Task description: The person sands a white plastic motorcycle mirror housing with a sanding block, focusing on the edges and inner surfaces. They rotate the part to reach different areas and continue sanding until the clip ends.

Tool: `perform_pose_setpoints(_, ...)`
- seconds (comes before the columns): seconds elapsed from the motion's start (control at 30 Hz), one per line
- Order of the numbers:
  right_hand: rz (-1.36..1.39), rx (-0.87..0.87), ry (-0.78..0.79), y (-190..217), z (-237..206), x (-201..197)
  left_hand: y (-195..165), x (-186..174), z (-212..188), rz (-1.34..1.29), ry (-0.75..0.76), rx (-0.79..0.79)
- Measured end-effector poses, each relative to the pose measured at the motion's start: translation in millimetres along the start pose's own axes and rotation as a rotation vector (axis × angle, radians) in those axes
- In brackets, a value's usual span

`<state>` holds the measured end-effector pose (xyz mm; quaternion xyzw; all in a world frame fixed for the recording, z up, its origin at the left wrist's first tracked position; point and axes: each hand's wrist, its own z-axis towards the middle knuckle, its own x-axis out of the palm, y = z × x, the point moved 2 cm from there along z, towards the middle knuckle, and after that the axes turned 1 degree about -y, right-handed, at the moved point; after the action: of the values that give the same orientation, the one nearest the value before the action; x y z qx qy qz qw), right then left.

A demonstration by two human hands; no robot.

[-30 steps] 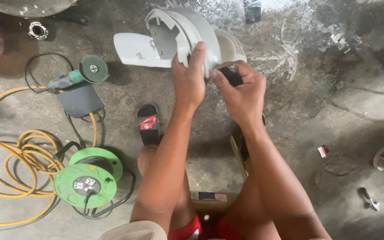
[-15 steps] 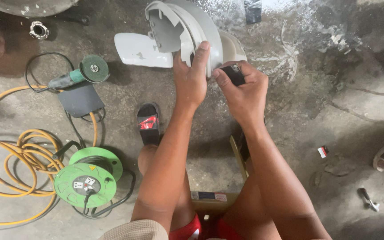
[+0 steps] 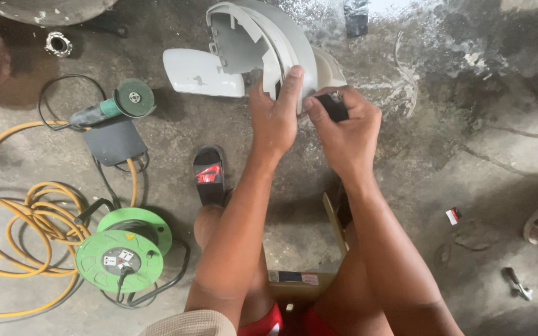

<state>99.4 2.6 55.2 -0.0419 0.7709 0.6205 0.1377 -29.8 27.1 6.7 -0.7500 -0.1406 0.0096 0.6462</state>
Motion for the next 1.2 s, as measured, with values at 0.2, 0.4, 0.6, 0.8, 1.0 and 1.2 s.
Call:
perform_pose_setpoints(0.2,-0.076,-0.135,0.005,0.1,1.4,-0.5,2.0,-2.0,-0.6,0.009,-0.023,0.025)
perform_pose_setpoints(0.4,-0.135,-0.138,-0.041,2.2,-0.2,-4.8,6.5,3.1,-4.0,0.015,0.021,-0.040)
perform_pose_setpoints(0.6,-0.096,-0.066,-0.002,0.3,-3.0,-1.3,6.2,-1.6,0.7,-0.055,-0.003,0.016)
perform_pose_setpoints(0.8,-0.075,-0.134,0.007,3.0,2.5,-2.5,4.6,-0.1,-2.2,0.040,-0.010,0.047)
perform_pose_setpoints(1.0,-0.135,-0.097,-0.028,-1.3,-0.7,0.4,11.7,-1.7,0.0,-0.012,-0.045,0.012)
perform_pose_setpoints(1.2,-0.002,-0.023,-0.158,-24.0,9.1,-12.7,15.0,-3.2,1.9,-0.343,-0.130,-0.238)
